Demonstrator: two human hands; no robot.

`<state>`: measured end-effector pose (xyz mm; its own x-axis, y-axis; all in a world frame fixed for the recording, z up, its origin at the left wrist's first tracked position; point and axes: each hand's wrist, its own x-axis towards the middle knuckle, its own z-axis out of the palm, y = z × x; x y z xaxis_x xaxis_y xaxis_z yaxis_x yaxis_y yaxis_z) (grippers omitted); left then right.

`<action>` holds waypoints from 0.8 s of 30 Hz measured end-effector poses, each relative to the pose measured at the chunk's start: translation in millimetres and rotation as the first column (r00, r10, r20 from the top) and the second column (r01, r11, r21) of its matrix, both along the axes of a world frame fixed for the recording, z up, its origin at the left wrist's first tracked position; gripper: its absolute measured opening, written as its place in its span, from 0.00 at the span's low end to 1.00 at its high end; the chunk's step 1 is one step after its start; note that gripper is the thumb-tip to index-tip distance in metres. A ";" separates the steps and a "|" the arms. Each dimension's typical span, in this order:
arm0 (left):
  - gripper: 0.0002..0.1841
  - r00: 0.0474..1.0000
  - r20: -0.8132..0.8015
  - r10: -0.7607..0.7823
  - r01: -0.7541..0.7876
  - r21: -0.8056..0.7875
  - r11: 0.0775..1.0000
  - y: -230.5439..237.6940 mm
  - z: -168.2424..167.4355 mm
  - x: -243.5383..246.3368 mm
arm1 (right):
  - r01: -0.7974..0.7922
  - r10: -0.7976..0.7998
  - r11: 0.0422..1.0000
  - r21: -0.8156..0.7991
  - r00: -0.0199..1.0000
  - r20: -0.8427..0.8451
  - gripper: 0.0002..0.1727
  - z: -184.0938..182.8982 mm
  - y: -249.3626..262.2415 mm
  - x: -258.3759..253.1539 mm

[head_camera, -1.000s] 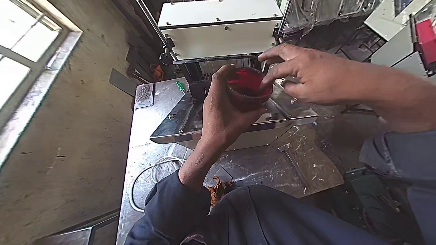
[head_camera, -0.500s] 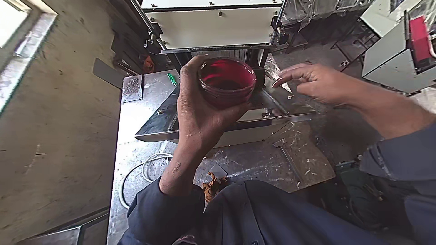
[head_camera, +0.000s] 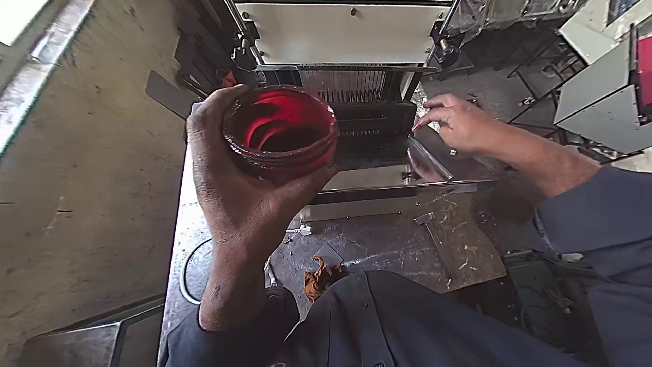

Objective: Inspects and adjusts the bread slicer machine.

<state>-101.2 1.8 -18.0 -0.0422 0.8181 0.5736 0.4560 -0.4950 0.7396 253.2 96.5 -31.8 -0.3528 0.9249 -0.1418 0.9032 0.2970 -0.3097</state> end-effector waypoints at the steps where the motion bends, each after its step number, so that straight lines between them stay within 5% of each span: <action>1: 0.57 1.000 0.025 0.005 -0.005 -0.006 1.000 -0.7 -1.7 -4.4 | 0.024 -0.023 0.999 -0.033 0.999 0.026 0.29 0.2 -1.2 -2.0; 5: 0.60 0.991 0.134 0.026 -0.024 -0.011 1.000 -8.8 -15.6 -36.5 | 0.023 -0.014 0.987 0.158 0.998 -0.053 0.28 1.7 -3.6 0.5; 9: 0.58 0.988 0.119 0.100 -0.104 0.024 0.994 -38.4 -25.0 -70.6 | -0.023 0.030 0.992 0.120 0.998 -0.054 0.27 5.3 -8.7 -1.7; 12: 0.59 0.987 0.106 0.122 -0.123 0.005 0.992 -69.2 -28.4 -85.6 | -0.026 0.077 0.969 0.245 0.976 -0.205 0.23 23.5 -30.6 -11.5; 16: 0.57 0.990 -0.040 0.137 -0.137 -0.002 0.991 -116.3 -34.4 -93.6 | -0.237 0.327 0.945 0.226 0.696 -0.639 0.16 36.3 -80.5 -48.1; 18: 0.55 0.992 0.024 0.123 -0.123 -0.011 0.992 -132.7 -46.3 -98.4 | -0.373 0.361 0.918 0.132 0.654 -0.665 0.15 35.9 -123.2 -92.6; 21: 0.55 0.976 0.100 0.195 -0.192 -0.044 0.980 -158.0 -73.6 -114.4 | -0.511 0.463 0.856 0.075 0.696 -0.549 0.14 -25.0 -164.5 -169.8; 24: 0.56 0.937 0.130 0.325 -0.316 -0.085 0.945 -189.9 -101.8 -134.5 | -0.565 0.498 0.782 -0.262 0.820 -0.282 0.18 -140.9 -182.5 -231.1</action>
